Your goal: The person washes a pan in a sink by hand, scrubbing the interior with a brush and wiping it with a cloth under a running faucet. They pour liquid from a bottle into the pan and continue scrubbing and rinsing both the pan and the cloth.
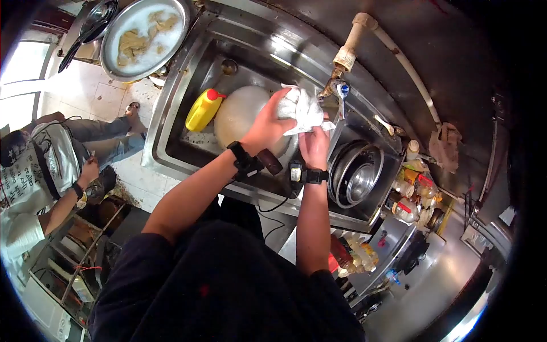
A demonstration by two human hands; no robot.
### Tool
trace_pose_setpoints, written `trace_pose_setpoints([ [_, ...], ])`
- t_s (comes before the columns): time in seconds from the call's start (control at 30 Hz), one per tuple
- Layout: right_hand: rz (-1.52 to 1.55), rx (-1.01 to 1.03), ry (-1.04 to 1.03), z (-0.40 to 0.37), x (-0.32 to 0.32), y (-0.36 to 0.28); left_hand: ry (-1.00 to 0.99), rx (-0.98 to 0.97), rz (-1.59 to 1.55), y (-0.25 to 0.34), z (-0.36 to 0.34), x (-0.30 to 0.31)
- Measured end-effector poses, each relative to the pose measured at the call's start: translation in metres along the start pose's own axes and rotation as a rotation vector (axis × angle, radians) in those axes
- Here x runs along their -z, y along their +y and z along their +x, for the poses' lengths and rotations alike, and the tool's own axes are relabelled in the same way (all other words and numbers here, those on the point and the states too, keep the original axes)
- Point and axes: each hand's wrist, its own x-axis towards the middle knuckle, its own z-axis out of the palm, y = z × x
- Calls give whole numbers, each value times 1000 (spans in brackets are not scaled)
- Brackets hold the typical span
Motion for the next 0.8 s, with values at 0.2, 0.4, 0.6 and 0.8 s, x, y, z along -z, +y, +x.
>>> trace_pose_setpoints([
  [0.2,-502,167,104,7,-6,5,71,33,29,-13,15,-6],
  [0.4,64,-47,256,8,-7,8,135,28,224,-14,16,-12],
  [0.6,352,-139,246,9,-21,4,135,56,249,-17,16,-7],
  [0.8,-15,-64,137,19,-39,0,-39,15,307,-12,19,1],
])
